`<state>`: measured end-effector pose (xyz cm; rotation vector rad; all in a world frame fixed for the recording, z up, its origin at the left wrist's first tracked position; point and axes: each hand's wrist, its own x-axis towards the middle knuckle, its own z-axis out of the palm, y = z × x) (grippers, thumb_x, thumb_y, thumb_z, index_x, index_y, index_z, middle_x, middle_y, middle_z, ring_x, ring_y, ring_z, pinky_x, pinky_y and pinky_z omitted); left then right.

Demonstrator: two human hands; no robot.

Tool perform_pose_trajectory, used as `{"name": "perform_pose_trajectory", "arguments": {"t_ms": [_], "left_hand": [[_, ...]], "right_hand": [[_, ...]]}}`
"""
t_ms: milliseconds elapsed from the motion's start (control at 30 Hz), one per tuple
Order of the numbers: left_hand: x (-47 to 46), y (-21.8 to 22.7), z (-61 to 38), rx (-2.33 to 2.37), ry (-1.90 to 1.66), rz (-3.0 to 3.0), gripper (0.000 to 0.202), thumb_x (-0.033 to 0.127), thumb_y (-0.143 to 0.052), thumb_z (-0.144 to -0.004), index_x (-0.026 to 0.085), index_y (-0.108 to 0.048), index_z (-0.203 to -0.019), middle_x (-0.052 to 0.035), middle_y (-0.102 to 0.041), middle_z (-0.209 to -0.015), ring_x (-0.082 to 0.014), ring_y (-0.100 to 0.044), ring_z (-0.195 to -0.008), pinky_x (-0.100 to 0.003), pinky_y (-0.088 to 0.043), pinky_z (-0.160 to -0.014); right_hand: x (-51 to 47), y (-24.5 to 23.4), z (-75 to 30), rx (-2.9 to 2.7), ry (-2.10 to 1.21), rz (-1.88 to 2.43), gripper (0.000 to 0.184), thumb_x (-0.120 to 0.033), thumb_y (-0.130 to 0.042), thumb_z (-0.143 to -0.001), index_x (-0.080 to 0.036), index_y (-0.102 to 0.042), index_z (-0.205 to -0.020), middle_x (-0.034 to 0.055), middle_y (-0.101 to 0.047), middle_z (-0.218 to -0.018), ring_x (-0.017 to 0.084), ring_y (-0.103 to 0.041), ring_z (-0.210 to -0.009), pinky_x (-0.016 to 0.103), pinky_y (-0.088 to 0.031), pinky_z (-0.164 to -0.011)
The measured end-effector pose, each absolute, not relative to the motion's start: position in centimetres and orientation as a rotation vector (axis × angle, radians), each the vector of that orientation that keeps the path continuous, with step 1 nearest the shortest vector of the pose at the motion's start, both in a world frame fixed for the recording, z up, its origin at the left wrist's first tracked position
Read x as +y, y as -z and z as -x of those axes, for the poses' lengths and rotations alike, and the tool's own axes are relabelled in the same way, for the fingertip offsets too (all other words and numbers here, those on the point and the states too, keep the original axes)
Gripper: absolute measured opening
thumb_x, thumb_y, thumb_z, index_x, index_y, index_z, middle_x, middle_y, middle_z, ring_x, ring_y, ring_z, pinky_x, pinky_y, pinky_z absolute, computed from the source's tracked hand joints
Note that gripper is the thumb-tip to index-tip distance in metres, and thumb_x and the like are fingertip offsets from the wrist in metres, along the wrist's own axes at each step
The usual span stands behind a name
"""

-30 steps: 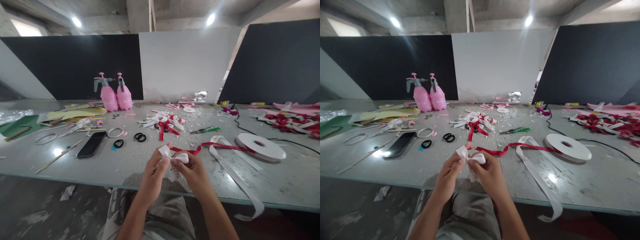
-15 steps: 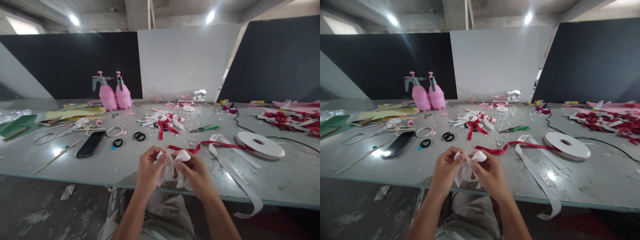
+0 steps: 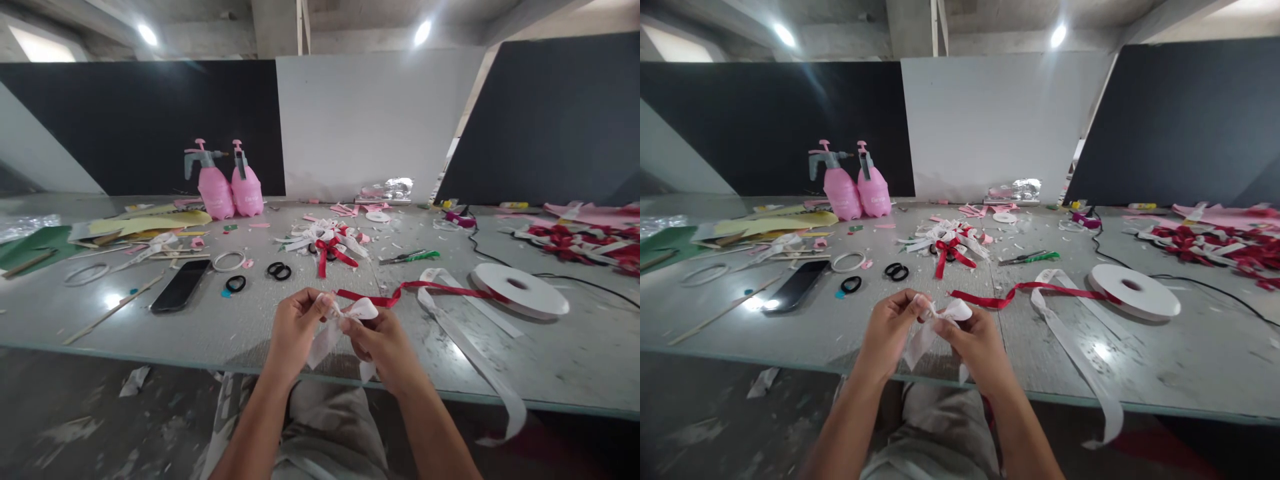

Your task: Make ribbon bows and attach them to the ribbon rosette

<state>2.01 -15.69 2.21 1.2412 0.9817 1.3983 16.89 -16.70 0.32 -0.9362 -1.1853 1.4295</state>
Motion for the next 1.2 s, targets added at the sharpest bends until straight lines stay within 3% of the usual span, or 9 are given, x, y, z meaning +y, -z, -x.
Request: {"name": "perform_pose_trajectory", "arguments": {"t_ms": [100,300,433,533,600,733,900,1067,1200], "left_hand": [[-15.3,-2.2,-1.8,0.992,-1.394,-1.288,0.035,0.046,-0.069,-0.079,0.014,-0.061,-0.068,-0.0001,-0.058,-0.064,-0.0091,-0.047,-0.061,-0.02,-0.036,-0.058],[-13.8,-3.4,-1.7,0.973,-1.487,-1.334,0.035,0.046,-0.07,-0.078,0.015,-0.06,-0.067,0.0029,-0.047,-0.057,-0.0077,-0.039,-0.056,-0.02,-0.031,-0.053],[-11.9,-4.9,-2.2,0.9,-1.544,-1.339,0.032,0.045,-0.069,-0.079,0.015,-0.062,-0.07,0.0025,-0.048,-0.06,-0.0067,-0.038,-0.055,-0.02,-0.031,-0.053],[-10.0,-6.0,-2.4,0.79,-1.521,-1.259,0.036,0.052,-0.065,-0.081,0.02,-0.066,-0.097,0.0016,-0.054,-0.067,-0.0083,-0.046,-0.056,-0.021,-0.037,-0.054],[-8.6,-6.5,-2.4,0.722,-1.384,-1.269,0.043,0.056,-0.061,-0.082,0.02,-0.065,-0.106,-0.0011,-0.059,-0.073,-0.0112,-0.054,-0.063,-0.023,-0.041,-0.057],[-6.0,-6.6,-2.6,0.713,-1.294,-1.399,0.033,0.044,-0.074,-0.073,0.015,-0.068,-0.088,-0.0032,-0.064,-0.077,-0.0117,-0.056,-0.068,-0.025,-0.043,-0.066],[-2.8,-5.4,-2.5,0.817,-1.264,-1.431,0.03,0.041,-0.073,-0.071,0.015,-0.07,-0.084,-0.0033,-0.066,-0.079,-0.0115,-0.056,-0.068,-0.026,-0.042,-0.067],[-1.0,-3.1,-1.9,1.022,-1.167,-1.618,0.035,0.048,-0.07,-0.071,0.013,-0.065,-0.072,0.0003,-0.058,-0.064,-0.0102,-0.048,-0.057,-0.023,-0.035,-0.056],[-0.9,-1.7,-1.8,1.043,-1.127,-1.679,0.036,0.049,-0.067,-0.074,0.013,-0.065,-0.077,0.001,-0.058,-0.067,-0.0097,-0.046,-0.057,-0.022,-0.034,-0.055]], "right_hand": [[-16.6,-0.4,-16.7,-1.192,-1.419,0.953,0.038,-0.045,-0.077,-0.071,-0.016,-0.053,-0.067,-0.0074,-0.034,-0.052,0.004,-0.022,-0.046,0.02,-0.017,-0.041],[-16.3,-2.0,-16.4,-1.172,-1.433,0.958,0.042,-0.048,-0.076,-0.071,-0.02,-0.046,-0.068,-0.0099,-0.028,-0.051,0.003,-0.018,-0.042,0.021,-0.013,-0.039],[-15.0,-3.9,-16.6,-1.178,-1.432,0.944,0.041,-0.045,-0.077,-0.069,-0.02,-0.045,-0.068,-0.0103,-0.028,-0.051,0.003,-0.018,-0.041,0.02,-0.013,-0.038],[-13.3,-5.5,-16.7,-1.138,-1.368,0.938,0.041,-0.044,-0.078,-0.066,-0.021,-0.044,-0.067,-0.0109,-0.027,-0.05,0.003,-0.017,-0.041,0.021,-0.013,-0.038],[-11.9,-6.4,-16.8,-1.129,-1.283,0.948,0.04,-0.043,-0.077,-0.066,-0.021,-0.043,-0.067,-0.0108,-0.027,-0.05,0.003,-0.018,-0.041,0.021,-0.014,-0.038],[-9.4,-7.5,-17.5,-1.268,-1.096,1.013,0.035,-0.045,-0.072,-0.071,-0.02,-0.048,-0.067,-0.0091,-0.031,-0.048,0.005,-0.022,-0.041,0.022,-0.015,-0.04],[-5.4,-7.0,-18.7,-1.481,-0.872,1.029,0.037,-0.054,-0.064,-0.076,-0.017,-0.063,-0.075,-0.0012,-0.051,-0.059,0.01,-0.043,-0.053,0.024,-0.032,-0.049],[-2.1,-4.4,-19.0,-1.533,-0.884,1.169,0.04,-0.053,-0.073,-0.064,-0.016,-0.067,-0.076,-0.0029,-0.051,-0.054,0.01,-0.04,-0.049,0.025,-0.03,-0.049],[-1.6,-2.8,-19.0,-1.567,-0.857,1.141,0.035,-0.049,-0.072,-0.066,-0.015,-0.065,-0.071,-0.0023,-0.053,-0.057,0.01,-0.041,-0.052,0.024,-0.031,-0.051]]}}
